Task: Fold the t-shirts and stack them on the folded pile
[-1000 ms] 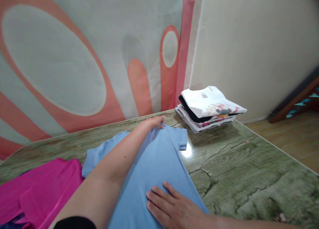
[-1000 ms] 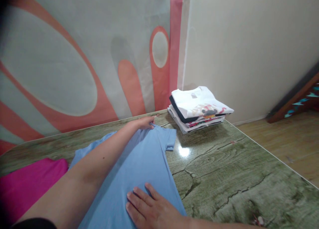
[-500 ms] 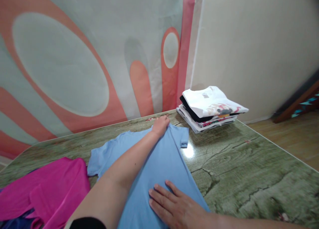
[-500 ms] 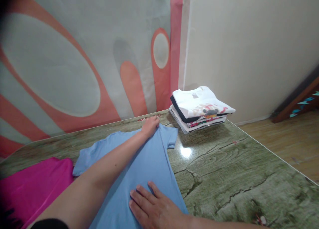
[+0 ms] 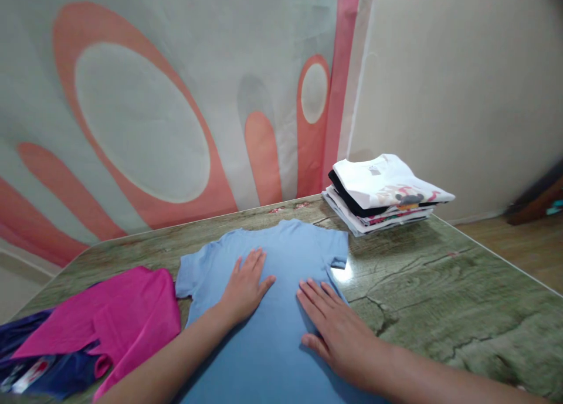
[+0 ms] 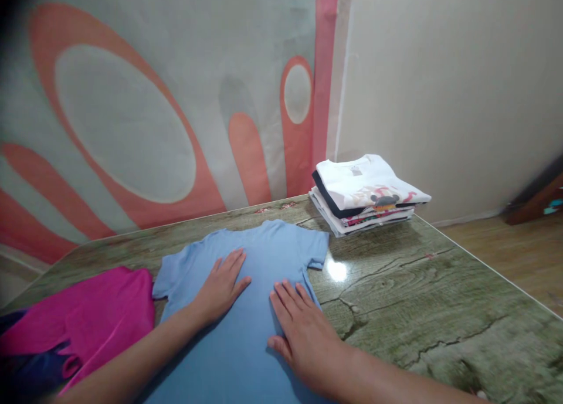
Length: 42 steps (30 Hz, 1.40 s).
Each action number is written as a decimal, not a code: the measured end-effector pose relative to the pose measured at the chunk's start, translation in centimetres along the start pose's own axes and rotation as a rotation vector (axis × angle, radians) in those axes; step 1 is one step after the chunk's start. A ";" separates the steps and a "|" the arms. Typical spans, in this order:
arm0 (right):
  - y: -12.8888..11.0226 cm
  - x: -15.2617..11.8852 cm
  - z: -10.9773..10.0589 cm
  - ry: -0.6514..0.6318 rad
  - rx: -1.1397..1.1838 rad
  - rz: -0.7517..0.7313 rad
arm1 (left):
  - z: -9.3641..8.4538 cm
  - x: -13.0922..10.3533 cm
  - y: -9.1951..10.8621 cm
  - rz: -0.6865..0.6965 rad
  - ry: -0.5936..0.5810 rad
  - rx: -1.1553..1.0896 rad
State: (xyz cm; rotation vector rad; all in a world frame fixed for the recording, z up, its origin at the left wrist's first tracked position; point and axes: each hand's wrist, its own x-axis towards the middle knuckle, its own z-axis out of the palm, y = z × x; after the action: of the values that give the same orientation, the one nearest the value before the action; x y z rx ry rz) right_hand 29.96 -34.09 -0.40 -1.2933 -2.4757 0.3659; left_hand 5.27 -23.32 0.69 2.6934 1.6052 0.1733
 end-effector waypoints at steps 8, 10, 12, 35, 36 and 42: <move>1.0 -0.4 -2.3 -0.067 -0.092 0.060 | -0.3 -1.0 -2.7 -0.043 -0.057 -0.002; 0.8 2.0 -3.5 -0.055 -0.096 0.054 | -0.8 -0.2 -3.9 -0.083 0.002 0.012; 0.7 5.5 -3.7 0.017 -0.121 0.071 | -0.8 0.6 -5.3 -0.167 0.053 0.042; 8.4 18.8 1.6 -0.067 -0.262 0.185 | 1.3 3.9 -10.9 -0.266 -0.039 0.074; 8.4 18.8 1.4 -0.077 -0.257 0.185 | 0.9 3.9 -10.7 -0.266 -0.047 0.074; 3.8 15.2 0.8 -0.015 -0.221 0.105 | -1.5 -1.6 -3.1 -0.037 0.043 0.077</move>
State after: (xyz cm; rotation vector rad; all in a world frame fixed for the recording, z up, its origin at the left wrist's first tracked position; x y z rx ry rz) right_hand 24.29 -19.42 -0.05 -1.5160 -2.5233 0.1292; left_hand 1.64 -23.30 1.86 2.7328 1.7067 0.1737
